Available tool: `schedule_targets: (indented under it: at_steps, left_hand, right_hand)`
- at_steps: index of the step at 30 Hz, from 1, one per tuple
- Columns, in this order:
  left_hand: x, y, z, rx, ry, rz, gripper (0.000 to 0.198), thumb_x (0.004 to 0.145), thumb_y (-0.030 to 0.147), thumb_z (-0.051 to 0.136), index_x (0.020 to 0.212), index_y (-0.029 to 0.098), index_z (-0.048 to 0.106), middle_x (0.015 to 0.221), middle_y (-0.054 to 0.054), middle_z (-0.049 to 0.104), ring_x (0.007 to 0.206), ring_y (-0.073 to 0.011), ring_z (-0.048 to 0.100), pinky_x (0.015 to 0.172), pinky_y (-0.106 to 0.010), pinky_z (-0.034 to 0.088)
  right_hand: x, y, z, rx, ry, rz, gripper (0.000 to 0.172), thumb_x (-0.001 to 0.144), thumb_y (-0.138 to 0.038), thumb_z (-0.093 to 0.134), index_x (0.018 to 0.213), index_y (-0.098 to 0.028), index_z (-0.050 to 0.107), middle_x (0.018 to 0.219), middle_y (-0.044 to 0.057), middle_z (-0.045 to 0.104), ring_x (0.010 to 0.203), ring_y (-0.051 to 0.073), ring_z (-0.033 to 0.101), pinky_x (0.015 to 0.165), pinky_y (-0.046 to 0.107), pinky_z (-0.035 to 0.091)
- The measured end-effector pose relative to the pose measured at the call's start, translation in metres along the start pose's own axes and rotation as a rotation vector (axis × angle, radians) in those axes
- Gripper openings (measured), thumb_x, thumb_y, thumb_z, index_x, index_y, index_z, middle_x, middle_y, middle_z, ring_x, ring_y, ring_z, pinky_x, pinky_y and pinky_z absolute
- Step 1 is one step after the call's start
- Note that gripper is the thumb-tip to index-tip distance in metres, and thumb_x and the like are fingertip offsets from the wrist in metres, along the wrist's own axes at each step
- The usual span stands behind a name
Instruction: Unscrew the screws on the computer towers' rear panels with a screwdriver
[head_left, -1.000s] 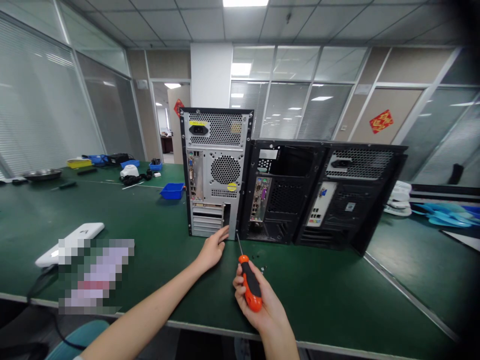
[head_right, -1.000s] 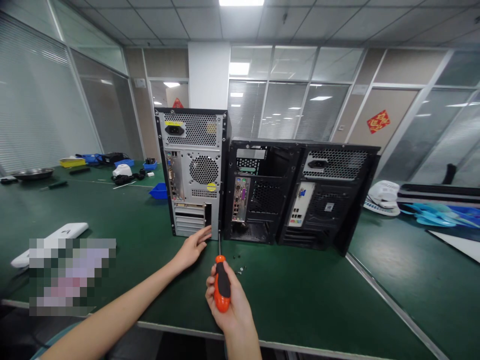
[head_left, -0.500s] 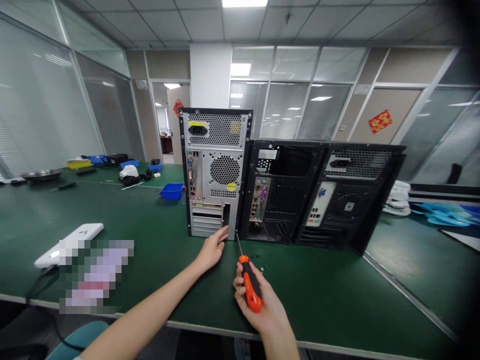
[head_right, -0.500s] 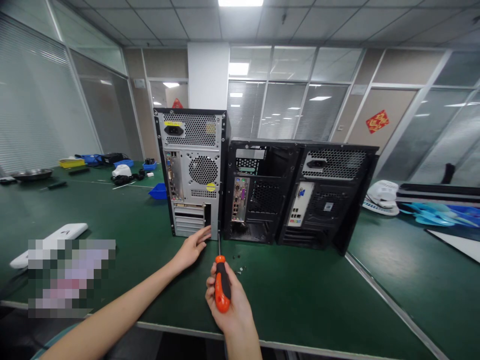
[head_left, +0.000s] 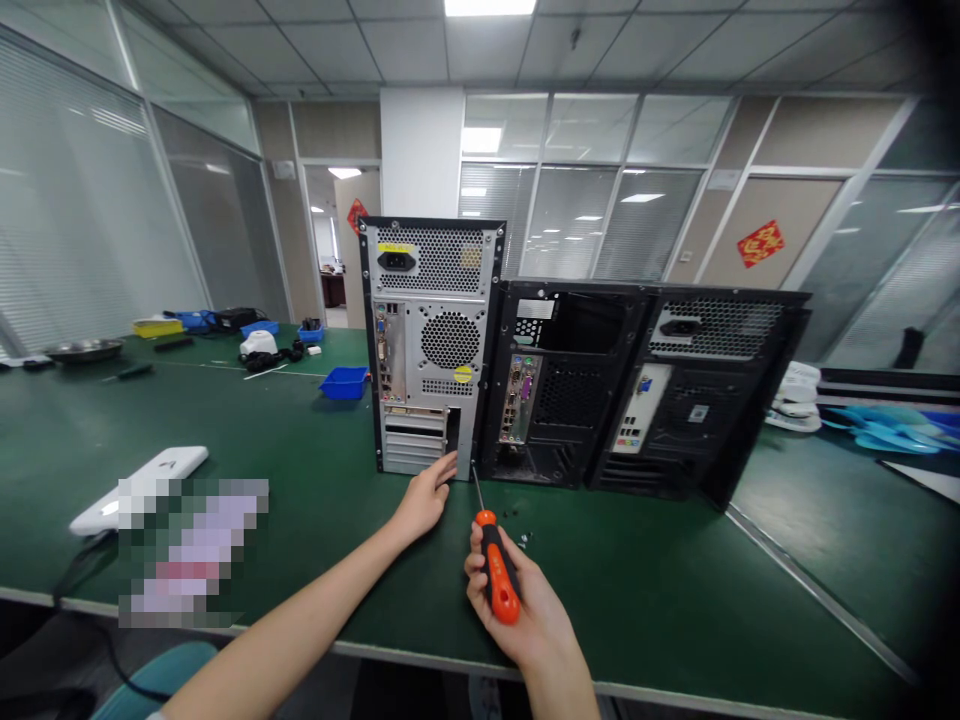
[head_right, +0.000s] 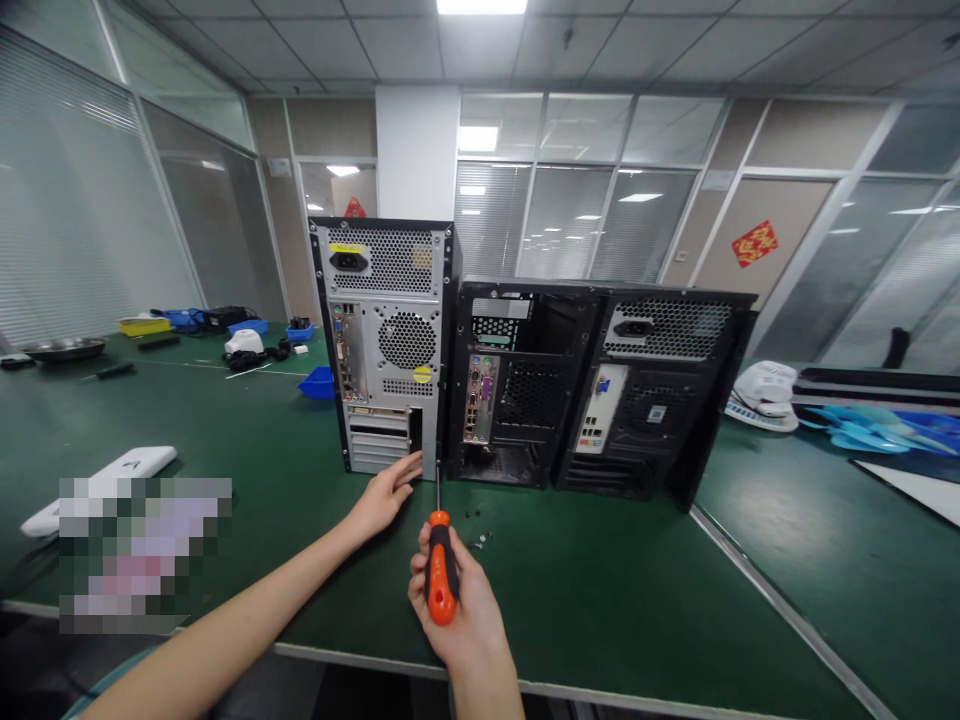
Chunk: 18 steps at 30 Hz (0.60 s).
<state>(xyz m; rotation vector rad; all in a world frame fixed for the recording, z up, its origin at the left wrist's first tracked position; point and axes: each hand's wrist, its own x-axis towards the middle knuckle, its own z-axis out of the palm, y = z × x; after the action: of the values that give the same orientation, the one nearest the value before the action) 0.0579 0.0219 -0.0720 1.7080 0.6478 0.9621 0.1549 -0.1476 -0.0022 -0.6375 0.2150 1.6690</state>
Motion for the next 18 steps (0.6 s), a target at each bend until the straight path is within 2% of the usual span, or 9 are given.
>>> schedule_targets:
  at_steps: [18]
  left_hand:
    - [0.0002,-0.0023,-0.0015,-0.007,-0.003,0.0,0.069,0.071,-0.008,0.04,0.134,0.019,0.047,0.139,-0.009,0.052,0.123,-0.0177,0.054,0.114,-0.043,0.032]
  right_hand:
    - [0.0009,0.0009,0.0021,-0.044,0.008,0.005,0.02,0.094,-0.026,0.042,0.097,-0.014,0.059,0.076,0.001,0.072,0.046,0.007,0.049,0.043,0.018,0.043]
